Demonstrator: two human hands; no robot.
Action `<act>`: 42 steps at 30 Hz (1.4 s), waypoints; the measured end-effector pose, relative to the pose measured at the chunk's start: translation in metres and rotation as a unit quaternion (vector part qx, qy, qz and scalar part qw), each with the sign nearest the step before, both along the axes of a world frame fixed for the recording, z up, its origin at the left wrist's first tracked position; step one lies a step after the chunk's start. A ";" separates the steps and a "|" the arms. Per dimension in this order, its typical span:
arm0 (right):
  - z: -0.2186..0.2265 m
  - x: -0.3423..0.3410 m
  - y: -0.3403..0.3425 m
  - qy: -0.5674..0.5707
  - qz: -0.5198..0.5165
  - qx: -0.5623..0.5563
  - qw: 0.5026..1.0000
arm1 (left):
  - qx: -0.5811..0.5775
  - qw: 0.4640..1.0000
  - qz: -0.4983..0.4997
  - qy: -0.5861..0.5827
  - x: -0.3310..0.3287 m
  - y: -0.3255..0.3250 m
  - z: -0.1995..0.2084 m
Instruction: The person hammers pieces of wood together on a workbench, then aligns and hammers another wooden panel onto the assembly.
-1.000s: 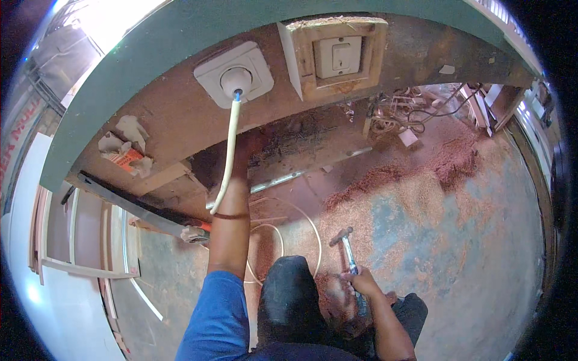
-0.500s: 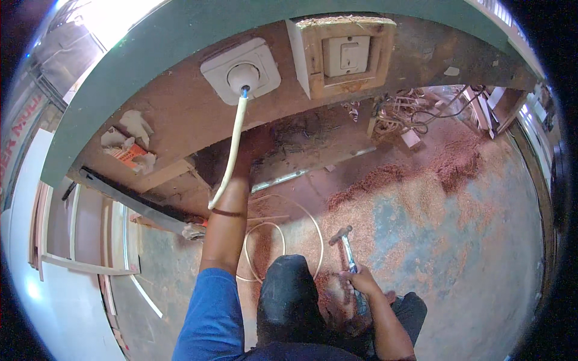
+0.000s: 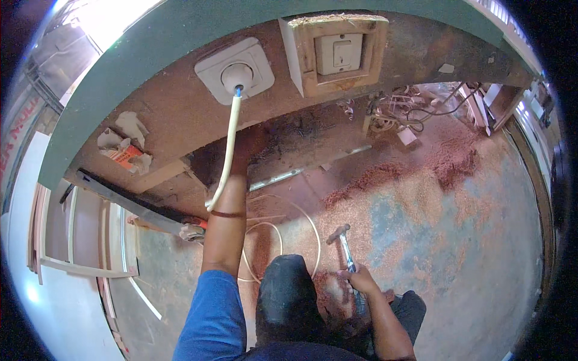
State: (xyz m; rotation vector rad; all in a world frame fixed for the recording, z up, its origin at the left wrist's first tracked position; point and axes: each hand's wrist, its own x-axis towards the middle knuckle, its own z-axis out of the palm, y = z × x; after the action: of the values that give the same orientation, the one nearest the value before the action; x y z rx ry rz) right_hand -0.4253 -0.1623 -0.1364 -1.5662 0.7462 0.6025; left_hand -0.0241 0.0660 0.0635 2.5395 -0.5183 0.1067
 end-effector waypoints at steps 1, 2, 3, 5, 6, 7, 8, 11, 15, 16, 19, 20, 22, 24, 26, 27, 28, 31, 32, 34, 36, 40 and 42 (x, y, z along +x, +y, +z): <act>0.002 0.000 0.002 0.003 -0.002 0.012 1.000 | 0.003 1.000 0.001 0.001 -0.001 0.001 0.001; 0.002 0.001 0.004 0.003 -0.001 0.014 1.000 | 0.007 1.000 0.001 0.002 0.001 0.002 0.001; 0.003 0.000 0.004 -0.009 -0.003 0.003 1.000 | 0.009 1.000 -0.001 0.003 0.001 0.000 0.002; -0.001 -0.002 0.003 -0.021 -0.006 -0.008 1.000 | 0.013 1.000 0.000 0.007 -0.002 -0.002 0.004; -0.011 -0.004 0.001 -0.032 -0.003 -0.012 0.999 | 0.013 1.000 0.001 0.010 -0.004 -0.004 0.005; -0.017 -0.005 -0.001 -0.043 -0.001 -0.015 0.999 | 0.015 1.000 0.001 0.013 -0.006 -0.006 0.006; -0.020 -0.005 -0.001 -0.043 -0.002 -0.014 0.999 | 0.020 1.000 0.005 0.021 -0.011 -0.006 0.009; -0.017 -0.005 0.000 -0.043 -0.022 0.005 0.999 | 0.028 0.998 0.026 0.047 -0.021 -0.009 0.021; 0.004 0.001 0.008 -0.062 -0.014 -0.012 0.998 | -0.013 0.999 0.035 -0.029 0.000 0.004 -0.001; 0.005 0.001 0.008 -0.064 -0.008 -0.028 0.998 | 0.047 0.997 -0.044 -0.052 0.004 0.002 -0.002; -0.005 -0.005 0.003 -0.046 -0.026 0.011 0.999 | 0.144 0.986 -0.082 -0.028 0.011 -0.008 -0.001; -0.009 -0.006 0.002 -0.046 -0.027 0.010 0.999 | 0.162 0.985 -0.061 -0.005 0.020 -0.008 -0.008; -0.014 -0.005 0.010 -0.078 -0.023 -0.004 0.997 | 0.186 0.981 -0.050 -0.037 0.047 0.014 -0.033; -0.005 -0.008 0.006 -0.072 -0.022 -0.014 0.997 | 0.175 0.978 -0.077 -0.082 0.036 0.005 -0.034; 0.000 -0.010 -0.002 -0.067 -0.025 -0.028 0.997 | 0.114 0.989 -0.056 -0.077 -0.020 -0.019 0.021; -0.001 -0.008 -0.001 -0.050 -0.021 -0.006 0.999 | 0.101 0.991 -0.041 -0.078 -0.029 -0.015 0.033; -0.002 -0.007 0.002 -0.031 -0.016 0.016 0.999 | 0.098 0.991 -0.056 -0.072 -0.003 -0.006 0.004; -0.014 -0.008 0.004 -0.063 -0.025 0.012 0.998 | 0.079 0.991 -0.084 -0.067 0.043 0.002 -0.036; -0.013 -0.008 0.003 -0.061 -0.026 0.011 0.998 | 0.073 0.990 -0.098 -0.072 0.044 0.000 -0.040; -0.009 -0.007 -0.001 -0.026 -0.029 0.034 0.999 | 0.060 0.987 -0.128 -0.081 0.046 -0.003 -0.048; 0.003 -0.003 0.005 -0.033 -0.030 0.030 0.999 | 0.056 0.984 -0.143 -0.093 0.054 0.004 -0.055; 0.011 -0.003 0.007 -0.021 -0.051 0.046 0.997 | 0.044 0.984 -0.147 -0.093 0.062 0.004 -0.056; 0.016 -0.003 0.006 -0.025 -0.049 0.036 0.998 | 0.041 0.985 -0.142 -0.084 0.058 0.003 -0.046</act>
State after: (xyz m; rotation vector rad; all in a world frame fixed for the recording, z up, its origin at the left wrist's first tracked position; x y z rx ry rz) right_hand -0.4287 -0.1565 -0.1200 -1.4656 0.7510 0.5101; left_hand 0.0341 0.0694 0.0177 2.5188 -0.9640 0.1983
